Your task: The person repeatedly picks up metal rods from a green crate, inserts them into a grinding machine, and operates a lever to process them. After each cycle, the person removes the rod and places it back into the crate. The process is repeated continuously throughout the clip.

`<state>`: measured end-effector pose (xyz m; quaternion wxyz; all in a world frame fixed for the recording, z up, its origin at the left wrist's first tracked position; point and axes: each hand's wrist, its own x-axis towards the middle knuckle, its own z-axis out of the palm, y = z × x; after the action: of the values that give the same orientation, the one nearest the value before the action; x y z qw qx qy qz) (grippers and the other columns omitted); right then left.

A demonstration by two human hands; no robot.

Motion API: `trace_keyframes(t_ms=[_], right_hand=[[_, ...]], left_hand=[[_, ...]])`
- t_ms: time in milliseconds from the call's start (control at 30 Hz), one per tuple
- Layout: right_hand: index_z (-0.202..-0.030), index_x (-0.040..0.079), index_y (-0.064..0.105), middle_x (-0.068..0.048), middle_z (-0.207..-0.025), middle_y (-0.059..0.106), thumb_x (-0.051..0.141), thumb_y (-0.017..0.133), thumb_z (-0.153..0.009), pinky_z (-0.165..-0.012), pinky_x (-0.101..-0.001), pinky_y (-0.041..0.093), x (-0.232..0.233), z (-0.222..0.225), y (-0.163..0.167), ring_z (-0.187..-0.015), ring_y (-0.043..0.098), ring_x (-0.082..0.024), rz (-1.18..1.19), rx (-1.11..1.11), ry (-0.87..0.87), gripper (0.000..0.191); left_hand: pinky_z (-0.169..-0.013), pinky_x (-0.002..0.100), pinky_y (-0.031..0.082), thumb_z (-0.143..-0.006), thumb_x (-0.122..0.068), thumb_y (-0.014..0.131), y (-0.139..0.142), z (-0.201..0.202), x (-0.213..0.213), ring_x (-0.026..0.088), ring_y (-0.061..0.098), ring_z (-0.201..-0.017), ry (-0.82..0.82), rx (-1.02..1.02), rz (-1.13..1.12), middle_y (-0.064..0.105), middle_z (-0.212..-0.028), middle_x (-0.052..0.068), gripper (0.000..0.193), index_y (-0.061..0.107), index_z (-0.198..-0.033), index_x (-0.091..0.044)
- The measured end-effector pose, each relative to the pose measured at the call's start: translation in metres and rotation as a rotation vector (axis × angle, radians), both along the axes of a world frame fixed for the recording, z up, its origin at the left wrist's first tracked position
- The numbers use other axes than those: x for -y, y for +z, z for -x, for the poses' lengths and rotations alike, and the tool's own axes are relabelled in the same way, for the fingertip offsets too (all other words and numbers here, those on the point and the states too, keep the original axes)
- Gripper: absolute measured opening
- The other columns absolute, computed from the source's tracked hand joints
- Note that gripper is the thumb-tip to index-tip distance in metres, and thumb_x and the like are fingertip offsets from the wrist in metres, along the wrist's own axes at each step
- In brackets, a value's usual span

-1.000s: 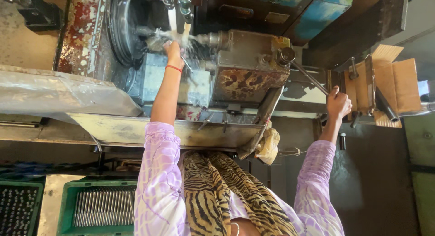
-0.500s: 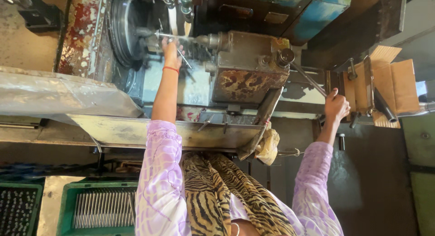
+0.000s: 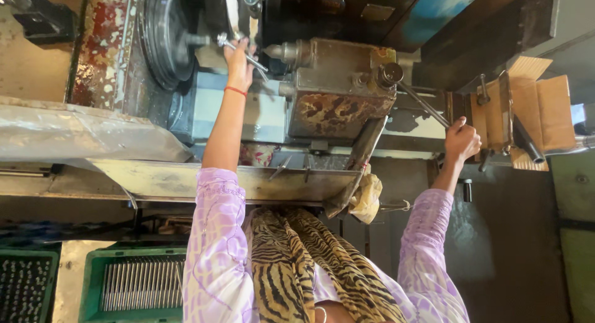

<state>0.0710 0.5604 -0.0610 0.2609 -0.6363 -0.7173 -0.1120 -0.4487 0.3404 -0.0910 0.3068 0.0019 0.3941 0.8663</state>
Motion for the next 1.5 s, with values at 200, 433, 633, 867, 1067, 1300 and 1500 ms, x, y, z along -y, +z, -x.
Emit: trace_keyframes(t_ms=[200,433,633,867,1067,1300,1500], right_hand=[[-0.073,0.004,0.075,-0.024,-0.069,0.068,0.045,0.057,-0.105,-0.064,-0.0581,0.053,0.0,0.001,-0.001,-0.068,0.068,-0.048,-0.034,-0.009,0.014,0.055],[-0.073,0.004,0.074,-0.025,-0.07,0.068,0.044,0.056,-0.107,-0.065,-0.0578,0.054,-0.001,0.002,0.001,-0.069,0.068,-0.047,-0.024,0.011,0.025,0.056],[-0.074,0.006,0.076,-0.025,-0.069,0.068,0.043,0.058,-0.105,-0.063,-0.0583,0.053,0.0,0.002,0.0,-0.068,0.068,-0.047,-0.045,-0.013,0.042,0.052],[-0.072,0.004,0.074,-0.023,-0.069,0.068,0.043,0.055,-0.108,-0.064,-0.0569,0.053,-0.002,0.001,0.0,-0.069,0.069,-0.045,-0.009,0.0,0.048,0.056],[-0.077,0.005,0.075,-0.024,-0.071,0.068,0.044,0.053,-0.109,-0.068,-0.0577,0.053,-0.003,-0.001,0.0,-0.072,0.069,-0.046,0.045,-0.015,0.065,0.056],[-0.085,0.007,0.077,-0.026,-0.078,0.069,0.047,0.048,-0.112,-0.074,-0.0608,0.052,0.014,-0.01,-0.004,-0.079,0.066,-0.052,0.122,-0.021,0.137,0.056],[-0.084,0.008,0.077,-0.026,-0.079,0.069,0.047,0.048,-0.11,-0.072,-0.0606,0.052,0.017,-0.005,-0.001,-0.079,0.066,-0.052,0.112,-0.019,0.1,0.055]], left_hand=[[-0.078,0.052,0.055,-0.092,-0.006,0.071,0.012,-0.011,-0.004,0.022,0.061,-0.099,-0.056,-0.04,-0.099,0.056,-0.115,0.007,0.054,0.038,-0.131,-0.022],[-0.08,0.057,0.056,-0.091,-0.003,0.07,0.009,-0.009,-0.004,0.025,0.064,-0.099,0.003,0.049,-0.031,0.057,-0.116,0.009,0.059,0.033,-0.134,-0.02],[-0.08,0.059,0.056,-0.089,-0.004,0.068,-0.001,-0.002,0.004,0.025,0.064,-0.095,0.044,0.146,0.047,0.057,-0.114,0.008,0.063,0.033,-0.137,-0.024],[-0.086,0.063,0.051,-0.092,-0.006,0.069,0.0,0.007,0.012,0.022,0.061,-0.096,0.139,0.138,0.112,0.057,-0.116,0.007,0.059,0.037,-0.138,-0.023],[-0.103,0.076,0.035,-0.089,0.0,0.068,0.0,0.009,0.009,0.026,0.06,-0.102,0.265,0.214,0.029,0.054,-0.122,0.006,0.062,0.035,-0.137,-0.021],[-0.109,0.076,0.026,-0.085,0.005,0.069,-0.004,0.008,0.013,0.027,0.056,-0.116,0.312,0.219,-0.01,0.051,-0.131,0.008,0.073,0.034,-0.142,-0.021],[-0.11,0.077,0.03,-0.084,0.004,0.068,-0.004,0.001,0.014,0.032,0.053,-0.121,0.3,0.22,0.0,0.047,-0.137,0.011,0.073,0.032,-0.143,-0.02]])
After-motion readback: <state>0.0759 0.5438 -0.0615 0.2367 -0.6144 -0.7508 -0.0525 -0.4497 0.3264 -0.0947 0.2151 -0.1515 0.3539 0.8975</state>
